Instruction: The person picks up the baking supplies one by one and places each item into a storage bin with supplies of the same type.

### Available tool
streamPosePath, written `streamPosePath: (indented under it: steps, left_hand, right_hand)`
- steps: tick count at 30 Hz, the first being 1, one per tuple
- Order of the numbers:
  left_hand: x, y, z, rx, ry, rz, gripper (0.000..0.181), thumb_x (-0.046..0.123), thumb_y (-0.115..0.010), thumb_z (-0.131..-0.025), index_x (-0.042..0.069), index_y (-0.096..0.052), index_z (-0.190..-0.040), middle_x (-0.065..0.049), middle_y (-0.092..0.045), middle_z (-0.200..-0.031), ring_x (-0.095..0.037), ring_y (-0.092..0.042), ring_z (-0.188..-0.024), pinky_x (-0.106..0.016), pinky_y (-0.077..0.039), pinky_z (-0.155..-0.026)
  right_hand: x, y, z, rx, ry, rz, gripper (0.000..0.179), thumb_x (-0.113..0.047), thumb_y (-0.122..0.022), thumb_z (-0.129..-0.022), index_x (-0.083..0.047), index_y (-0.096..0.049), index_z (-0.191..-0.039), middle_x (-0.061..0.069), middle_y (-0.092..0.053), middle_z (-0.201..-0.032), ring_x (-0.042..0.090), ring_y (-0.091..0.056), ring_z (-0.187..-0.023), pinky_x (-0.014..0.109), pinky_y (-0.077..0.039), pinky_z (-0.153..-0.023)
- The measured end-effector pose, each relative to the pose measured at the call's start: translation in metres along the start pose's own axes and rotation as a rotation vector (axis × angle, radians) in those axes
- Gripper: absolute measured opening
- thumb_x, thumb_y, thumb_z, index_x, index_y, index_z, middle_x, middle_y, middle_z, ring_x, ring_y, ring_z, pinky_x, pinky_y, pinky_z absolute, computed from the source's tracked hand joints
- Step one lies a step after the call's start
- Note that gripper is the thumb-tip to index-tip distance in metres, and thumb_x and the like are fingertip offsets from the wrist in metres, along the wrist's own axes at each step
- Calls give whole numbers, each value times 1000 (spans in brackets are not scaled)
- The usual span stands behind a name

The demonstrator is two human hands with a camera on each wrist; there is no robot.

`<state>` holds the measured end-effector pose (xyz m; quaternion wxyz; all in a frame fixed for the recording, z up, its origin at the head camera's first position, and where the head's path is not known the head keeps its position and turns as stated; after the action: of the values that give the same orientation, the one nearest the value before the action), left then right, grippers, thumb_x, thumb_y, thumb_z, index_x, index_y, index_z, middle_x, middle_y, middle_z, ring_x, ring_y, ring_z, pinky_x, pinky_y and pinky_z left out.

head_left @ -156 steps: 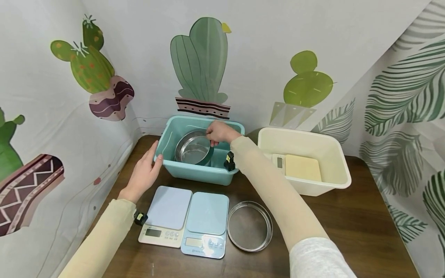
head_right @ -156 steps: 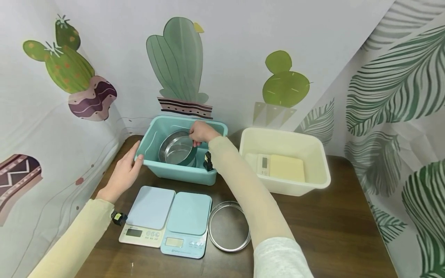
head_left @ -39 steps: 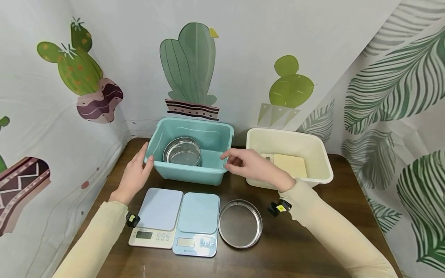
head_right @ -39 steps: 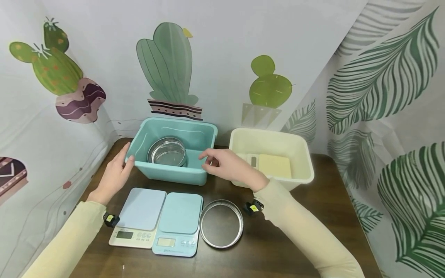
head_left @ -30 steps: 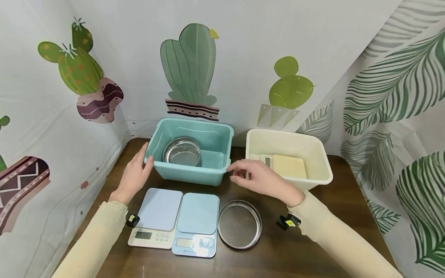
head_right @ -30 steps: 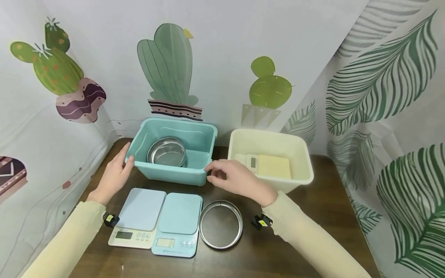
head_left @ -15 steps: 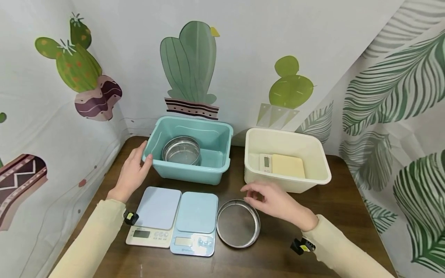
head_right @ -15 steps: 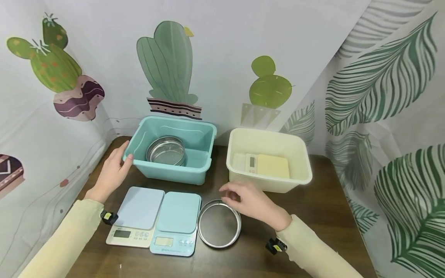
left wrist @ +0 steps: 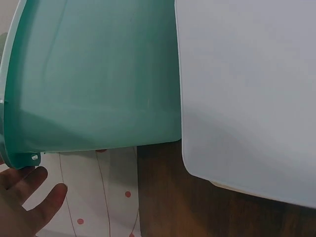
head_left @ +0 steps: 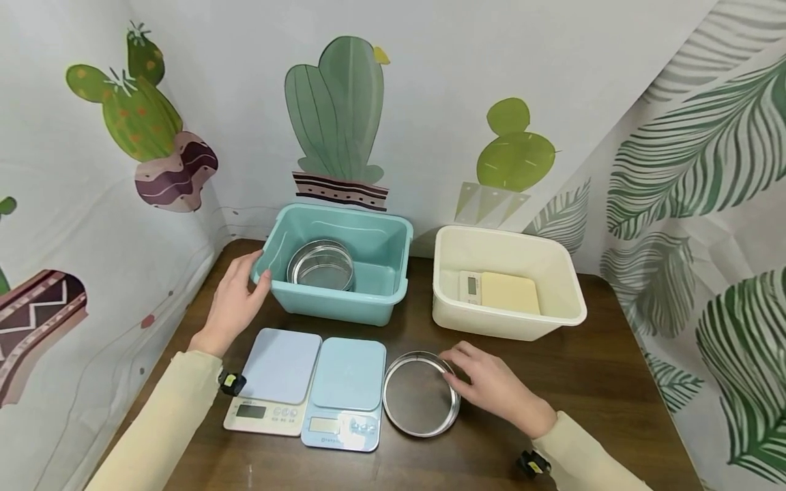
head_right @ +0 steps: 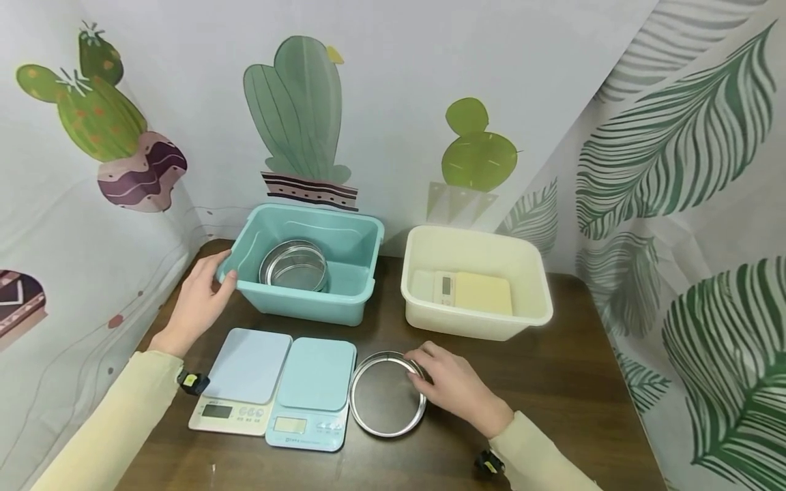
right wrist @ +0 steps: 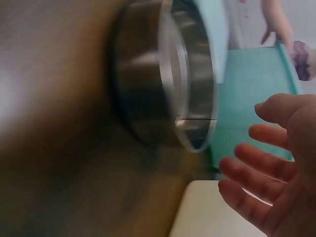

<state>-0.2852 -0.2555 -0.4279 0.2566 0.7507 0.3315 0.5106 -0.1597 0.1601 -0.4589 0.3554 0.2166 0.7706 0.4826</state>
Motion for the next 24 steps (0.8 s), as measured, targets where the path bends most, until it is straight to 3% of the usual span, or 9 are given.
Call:
streamPosePath:
  steps: [8,17,20,24]
  left_hand:
    - [-4,0,-1,-8,22,10,58,36,-51,-108,6,-44,-157,-23,-47,-150,-45,-53,-127,-66,-44,-100]
    - [-3,-1,0,2,19,15,58,35,-51,-108,6,-44,-157,-24,-48,-149,-41,-55,-116,-60,-47,-91]
    - [-4,-1,0,5,19,12,58,36,-51,-108,6,-45,-157,-23,-48,-149,-38,-56,-110,-55,-48,-86]
    - [-5,0,0,17,16,12,56,35,-52,-108,9,-46,-157,-21,-50,-148,-34,-58,-104,-49,-48,-83]
  right_hand:
    - [-1,-17,19,90,79,89,25,-12,-85,-85,-11,-74,-107,0,-60,-106,9,-63,-79,27,-54,-61]
    - [5,-30,28,104,72,118,22,-14,-86,-85,-14,-72,-102,-1,-60,-101,10,-61,-75,28,-52,-57]
    - [7,-32,29,96,62,129,26,-14,-86,-85,-13,-72,-106,-1,-61,-101,11,-61,-76,29,-53,-58]
    - [9,-34,30,79,33,135,45,-16,-84,-86,-7,-68,-127,-1,-62,-98,12,-60,-74,30,-52,-58]
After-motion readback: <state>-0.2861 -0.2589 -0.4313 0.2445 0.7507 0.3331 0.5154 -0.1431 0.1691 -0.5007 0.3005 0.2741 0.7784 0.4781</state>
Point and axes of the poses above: each hand's wrist, its own z-axis away from the middle knuckle, its own y-axis out of the back of the hand, x = y × z, the point moved 10 cm from there along -z, towards the middle knuckle
